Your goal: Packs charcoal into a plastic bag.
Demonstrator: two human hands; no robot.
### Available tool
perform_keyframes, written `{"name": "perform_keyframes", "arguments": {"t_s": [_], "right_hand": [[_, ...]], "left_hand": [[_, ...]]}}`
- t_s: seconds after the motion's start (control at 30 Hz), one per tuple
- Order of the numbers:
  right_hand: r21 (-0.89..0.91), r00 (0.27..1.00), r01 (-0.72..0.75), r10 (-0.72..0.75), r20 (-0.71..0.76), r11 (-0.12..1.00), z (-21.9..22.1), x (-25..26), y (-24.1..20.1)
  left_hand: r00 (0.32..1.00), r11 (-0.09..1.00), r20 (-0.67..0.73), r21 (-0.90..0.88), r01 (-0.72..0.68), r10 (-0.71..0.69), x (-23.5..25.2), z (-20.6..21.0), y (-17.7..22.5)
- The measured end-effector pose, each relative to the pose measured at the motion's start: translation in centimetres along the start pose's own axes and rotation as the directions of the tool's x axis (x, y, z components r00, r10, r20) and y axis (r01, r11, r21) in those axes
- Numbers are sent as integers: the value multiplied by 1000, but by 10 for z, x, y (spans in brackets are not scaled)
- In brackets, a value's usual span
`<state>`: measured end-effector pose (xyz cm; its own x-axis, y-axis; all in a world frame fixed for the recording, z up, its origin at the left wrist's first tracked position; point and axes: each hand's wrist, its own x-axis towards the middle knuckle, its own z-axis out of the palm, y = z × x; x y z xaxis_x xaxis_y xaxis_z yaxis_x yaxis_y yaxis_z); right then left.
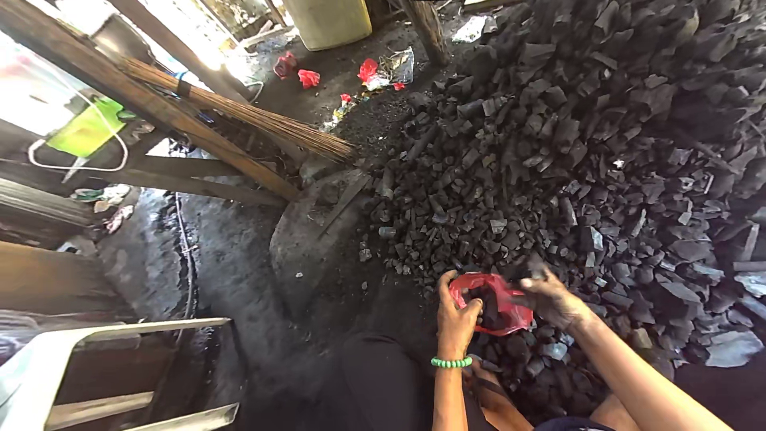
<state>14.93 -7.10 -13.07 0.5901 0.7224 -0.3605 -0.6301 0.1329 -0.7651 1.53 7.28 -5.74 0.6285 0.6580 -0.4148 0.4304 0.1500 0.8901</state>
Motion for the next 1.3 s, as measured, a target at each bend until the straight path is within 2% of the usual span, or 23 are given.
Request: {"name": "perform_keyframes", "arguments": {"t_s": [0.03, 0.07, 0.1, 0.13, 0.17, 0.23, 0.3, 0.33, 0.37, 0.4, 0.43, 0.47, 0.5, 0.53, 0.6, 0.67, 0.7, 0.77, 0.83, 0.93, 1.03, 1.2, 1.3], "right_hand": [[-254, 997, -24, 43, 68, 967, 11, 7, 5], [-585, 987, -25, 113, 113, 811, 18, 15, 9], [-819, 975, 4, 179, 130, 574, 25, 22, 12], [-909, 973, 56, 183, 143, 412, 28, 26, 16], [-910, 982, 127, 79, 171, 394, 28, 24, 18], [-847, 969, 209, -219, 113, 489, 23, 14, 19], [-869, 929, 202, -368, 24, 452, 5, -1, 29], [-912, 954, 169, -295, 56, 374, -6, -13, 38], [-944, 978, 193, -126, 164, 269, -16, -28, 49], [-935, 939, 322, 74, 336, 149, -25, -44, 64], [-840, 816, 539, 208, 539, 66, -36, -59, 86], [-706, 664, 707, 299, 686, 49, -47, -74, 111], [-607, 545, 791, 357, 758, 81, -58, -86, 132], [-564, 487, 823, 424, 763, 69, -65, -95, 143], [-627, 453, 779, 714, 534, -26, -50, -100, 120], [-610, 475, 790, 691, 545, -62, -63, -93, 118], [-608, 505, 792, 618, 602, -56, -75, -88, 121], [-625, 596, 771, 487, 638, -125, -90, -75, 118], [-675, 664, 715, 484, 571, -185, -90, -59, 96], [-787, 802, 567, 382, 459, -245, -85, -33, 69], [-834, 865, 455, 375, 333, -310, -82, -12, 48], [-934, 955, 284, 151, 255, -218, -82, -8, 31], [-999, 1000, -5, -13, -4, -34, -85, 3, 19]], "left_hand": [[1000, 1000, 10, 12, -3, 2, 0, -2, 1], [1000, 1000, 19, 13, -1, 0, -1, -4, 2], [1000, 1000, 20, -7, 2, -2, -2, -7, 5], [1000, 999, 17, -48, 3, -2, -4, -12, 8], [1000, 994, 10, -113, -6, 7, -6, -19, 11], [998, 952, -43, -299, -56, 45, -11, -38, 17], [986, 877, -124, -454, -156, 112, -18, -59, 25], [975, 840, -162, -499, -213, 150, -20, -69, 31], [964, 811, -191, -525, -258, 183, -21, -76, 37], [955, 795, -209, -533, -291, 210, -23, -80, 43], [948, 789, -219, -529, -313, 229, -24, -83, 47], [945, 790, -220, -521, -324, 242, -27, -84, 50], [944, 802, -216, -499, -328, 251, -29, -84, 51], [943, 817, -213, -473, -329, 257, -30, -84, 51], [943, 838, -225, -441, -322, 244, -30, -82, 48], [944, 849, -245, -429, -310, 222, -28, -78, 45], [945, 849, -248, -431, -305, 214, -27, -75, 45], [948, 842, -238, -449, -299, 210, -25, -70, 46], [955, 818, -210, -498, -289, 210, -25, -64, 47], [967, 770, -169, -586, -252, 189, -26, -58, 48], [977, 726, -149, -653, -213, 152, -25, -50, 42], [997, 831, -72, -557, -10, -37, -16, -33, 16], [998, 875, -31, -482, 40, -62, -14, -24, 4]]}}
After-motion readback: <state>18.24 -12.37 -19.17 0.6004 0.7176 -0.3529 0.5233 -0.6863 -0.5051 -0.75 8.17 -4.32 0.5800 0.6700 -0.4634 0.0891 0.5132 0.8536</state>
